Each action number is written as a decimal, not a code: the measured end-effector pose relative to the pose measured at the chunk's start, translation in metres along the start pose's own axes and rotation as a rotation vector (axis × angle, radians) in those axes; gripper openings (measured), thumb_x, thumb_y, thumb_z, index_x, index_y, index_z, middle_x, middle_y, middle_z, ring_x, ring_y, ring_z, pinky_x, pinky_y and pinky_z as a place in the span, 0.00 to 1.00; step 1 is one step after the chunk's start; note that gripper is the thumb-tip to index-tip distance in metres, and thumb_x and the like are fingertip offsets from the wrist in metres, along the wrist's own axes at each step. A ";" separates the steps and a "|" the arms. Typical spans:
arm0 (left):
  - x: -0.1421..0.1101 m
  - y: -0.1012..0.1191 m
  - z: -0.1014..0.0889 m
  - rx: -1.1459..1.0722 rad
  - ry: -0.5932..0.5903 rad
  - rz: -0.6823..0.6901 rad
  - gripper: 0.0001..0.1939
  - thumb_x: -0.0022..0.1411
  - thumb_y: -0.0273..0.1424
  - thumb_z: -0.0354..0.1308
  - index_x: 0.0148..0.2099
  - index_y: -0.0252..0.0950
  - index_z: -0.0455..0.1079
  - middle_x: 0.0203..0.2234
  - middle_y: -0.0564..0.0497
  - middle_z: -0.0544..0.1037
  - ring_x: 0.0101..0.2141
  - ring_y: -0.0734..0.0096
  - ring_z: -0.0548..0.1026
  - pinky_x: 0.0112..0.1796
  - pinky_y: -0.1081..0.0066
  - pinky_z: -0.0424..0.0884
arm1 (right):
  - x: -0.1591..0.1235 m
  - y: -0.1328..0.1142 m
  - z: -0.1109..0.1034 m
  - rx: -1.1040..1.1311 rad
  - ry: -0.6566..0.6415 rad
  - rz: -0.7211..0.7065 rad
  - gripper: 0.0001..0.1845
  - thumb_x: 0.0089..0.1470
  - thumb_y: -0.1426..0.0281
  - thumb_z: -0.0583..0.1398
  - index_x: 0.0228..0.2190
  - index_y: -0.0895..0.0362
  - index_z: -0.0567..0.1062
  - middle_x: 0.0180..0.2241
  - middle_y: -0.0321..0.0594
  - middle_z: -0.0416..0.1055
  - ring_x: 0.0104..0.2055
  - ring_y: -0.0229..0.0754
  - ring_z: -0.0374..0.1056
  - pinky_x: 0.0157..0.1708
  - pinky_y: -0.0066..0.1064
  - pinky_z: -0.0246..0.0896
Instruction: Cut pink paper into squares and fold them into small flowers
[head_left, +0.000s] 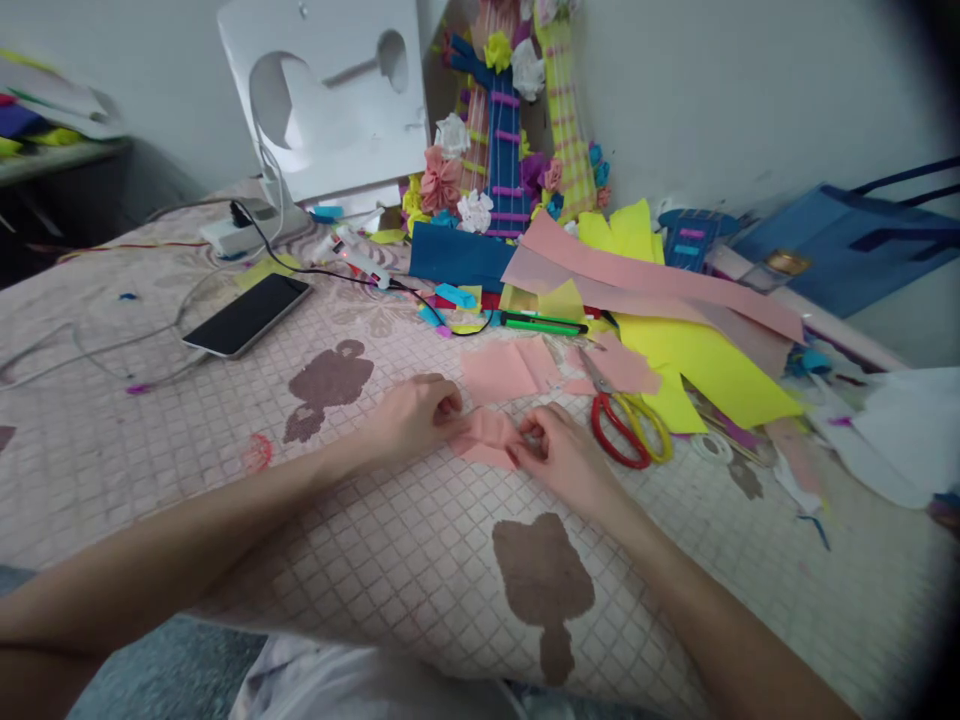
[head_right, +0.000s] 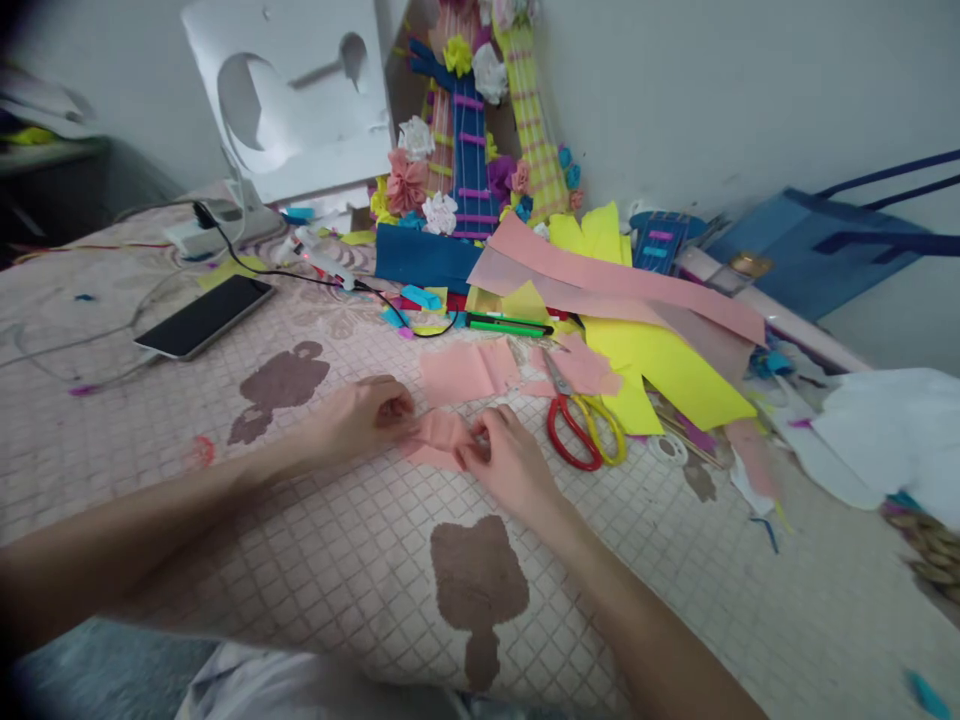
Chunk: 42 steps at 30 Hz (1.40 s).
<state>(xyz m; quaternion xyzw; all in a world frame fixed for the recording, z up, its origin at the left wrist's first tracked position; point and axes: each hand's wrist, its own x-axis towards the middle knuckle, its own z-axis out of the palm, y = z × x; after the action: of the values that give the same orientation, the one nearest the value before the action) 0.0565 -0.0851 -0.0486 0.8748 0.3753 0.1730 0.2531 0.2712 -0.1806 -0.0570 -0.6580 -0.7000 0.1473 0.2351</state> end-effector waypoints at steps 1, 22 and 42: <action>-0.001 0.002 0.000 0.003 -0.002 0.006 0.07 0.53 0.32 0.59 0.34 0.34 0.71 0.28 0.51 0.74 0.29 0.73 0.69 0.29 0.74 0.61 | 0.000 0.000 0.000 0.005 -0.006 0.001 0.06 0.49 0.69 0.60 0.29 0.56 0.67 0.33 0.37 0.65 0.28 0.36 0.62 0.28 0.29 0.57; 0.001 0.007 0.003 -0.425 -0.109 -0.052 0.12 0.49 0.25 0.58 0.39 0.32 0.67 0.22 0.57 0.67 0.23 0.80 0.64 0.24 0.78 0.59 | 0.010 0.003 -0.005 0.531 -0.002 0.096 0.05 0.52 0.67 0.59 0.30 0.55 0.68 0.28 0.35 0.70 0.29 0.37 0.66 0.28 0.29 0.59; -0.005 0.024 0.009 -1.296 -0.255 -0.341 0.18 0.52 0.36 0.65 0.41 0.33 0.64 0.34 0.50 0.74 0.34 0.74 0.73 0.36 0.72 0.68 | 0.008 -0.005 -0.001 1.058 -0.097 0.271 0.12 0.48 0.60 0.64 0.30 0.56 0.72 0.26 0.33 0.67 0.23 0.33 0.56 0.22 0.26 0.50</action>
<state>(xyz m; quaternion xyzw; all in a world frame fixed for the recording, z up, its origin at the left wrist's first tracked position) 0.0713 -0.1055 -0.0430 0.4890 0.2956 0.2159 0.7918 0.2674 -0.1736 -0.0527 -0.5268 -0.4492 0.5385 0.4803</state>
